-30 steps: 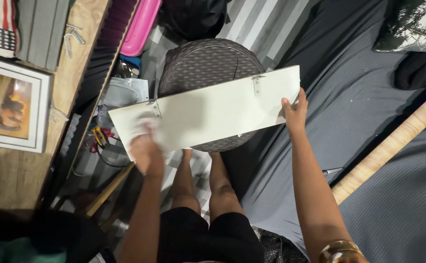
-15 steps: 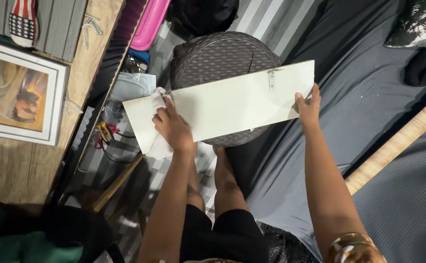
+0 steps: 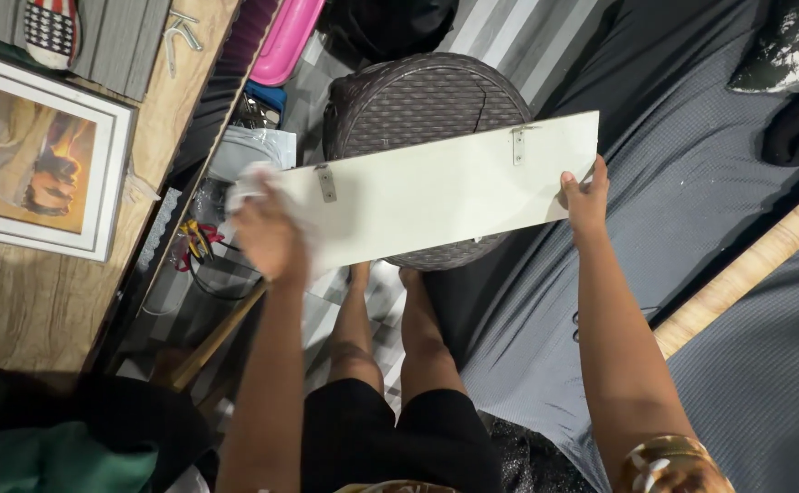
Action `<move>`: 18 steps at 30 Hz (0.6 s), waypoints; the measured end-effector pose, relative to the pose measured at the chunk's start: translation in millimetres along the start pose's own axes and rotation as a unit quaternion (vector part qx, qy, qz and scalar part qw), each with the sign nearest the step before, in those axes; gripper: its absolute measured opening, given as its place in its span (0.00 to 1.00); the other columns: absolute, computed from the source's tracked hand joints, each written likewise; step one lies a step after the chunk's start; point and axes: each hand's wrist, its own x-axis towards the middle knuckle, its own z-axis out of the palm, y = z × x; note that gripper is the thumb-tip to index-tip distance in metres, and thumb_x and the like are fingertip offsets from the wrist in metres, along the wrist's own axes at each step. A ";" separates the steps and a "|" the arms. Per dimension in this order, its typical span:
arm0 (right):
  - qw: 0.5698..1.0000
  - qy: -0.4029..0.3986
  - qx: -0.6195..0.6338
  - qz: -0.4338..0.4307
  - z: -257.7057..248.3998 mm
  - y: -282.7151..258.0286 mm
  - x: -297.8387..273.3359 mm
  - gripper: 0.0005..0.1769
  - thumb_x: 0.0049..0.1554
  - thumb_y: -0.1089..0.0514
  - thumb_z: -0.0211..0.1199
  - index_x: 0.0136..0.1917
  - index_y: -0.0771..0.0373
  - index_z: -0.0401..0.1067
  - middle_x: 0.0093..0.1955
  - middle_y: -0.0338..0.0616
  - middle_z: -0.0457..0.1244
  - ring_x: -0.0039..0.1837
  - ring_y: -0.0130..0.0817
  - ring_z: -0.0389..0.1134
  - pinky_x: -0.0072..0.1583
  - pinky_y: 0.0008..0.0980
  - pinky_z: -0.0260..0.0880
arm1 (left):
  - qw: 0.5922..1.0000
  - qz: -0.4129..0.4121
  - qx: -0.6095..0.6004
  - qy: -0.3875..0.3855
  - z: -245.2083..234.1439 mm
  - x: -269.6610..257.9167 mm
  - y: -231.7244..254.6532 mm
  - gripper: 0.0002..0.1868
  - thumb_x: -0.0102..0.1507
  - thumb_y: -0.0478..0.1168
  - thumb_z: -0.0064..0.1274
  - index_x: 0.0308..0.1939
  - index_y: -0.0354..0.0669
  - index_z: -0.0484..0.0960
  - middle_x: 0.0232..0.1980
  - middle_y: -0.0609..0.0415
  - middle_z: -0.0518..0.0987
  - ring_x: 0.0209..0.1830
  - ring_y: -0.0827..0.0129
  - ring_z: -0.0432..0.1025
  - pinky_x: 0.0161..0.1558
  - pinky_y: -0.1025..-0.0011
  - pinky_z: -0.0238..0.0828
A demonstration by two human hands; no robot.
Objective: The person wipes down a white shelf panel, uses pliers and a screwdriver to manipulate hardware on the panel, and searches through a storage area for components.
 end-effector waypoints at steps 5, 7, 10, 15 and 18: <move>1.000 0.017 -0.014 -0.006 0.6 9.8 2.0 0.36 0.65 0.54 0.60 0.81 0.57 0.50 0.75 0.53 0.49 0.75 0.52 0.56 0.72 0.48 0.63 | 0.987 -0.139 0.078 -0.010 8.0 -11.5 -0.6 0.43 0.64 0.31 0.52 0.83 0.47 0.55 0.61 0.35 0.68 0.52 0.45 0.66 0.52 0.54 0.70; 1.000 0.017 -0.018 -0.005 -0.3 8.5 -2.8 0.36 0.65 0.55 0.60 0.81 0.56 0.51 0.75 0.53 0.50 0.75 0.51 0.57 0.72 0.48 0.63 | 0.992 -0.104 0.071 -0.010 -0.5 -42.6 1.0 0.42 0.64 0.31 0.52 0.82 0.47 0.58 0.59 0.35 0.69 0.52 0.43 0.66 0.53 0.54 0.70; 1.000 0.013 -0.016 0.000 -0.6 3.7 -4.2 0.36 0.64 0.55 0.59 0.82 0.56 0.51 0.74 0.54 0.52 0.75 0.50 0.59 0.71 0.46 0.65 | 0.996 -0.066 0.056 -0.030 -14.2 -63.0 0.5 0.39 0.63 0.32 0.52 0.80 0.45 0.61 0.57 0.35 0.69 0.51 0.42 0.66 0.52 0.52 0.70; 1.000 0.013 0.002 -0.001 0.6 19.0 2.5 0.36 0.64 0.56 0.59 0.81 0.58 0.52 0.73 0.55 0.53 0.73 0.50 0.62 0.70 0.46 0.67 | 0.996 -0.072 0.055 0.018 -10.0 4.9 12.0 0.35 0.70 0.32 0.51 0.82 0.42 0.60 0.59 0.37 0.69 0.55 0.44 0.67 0.55 0.52 0.71; 0.999 0.027 0.001 -0.019 -2.3 42.1 5.7 0.37 0.64 0.55 0.60 0.81 0.60 0.51 0.74 0.56 0.53 0.73 0.51 0.61 0.70 0.46 0.67 | 0.997 -0.053 0.045 -0.038 -16.1 -7.8 25.2 0.39 0.64 0.32 0.50 0.80 0.36 0.60 0.59 0.35 0.70 0.54 0.43 0.68 0.48 0.52 0.71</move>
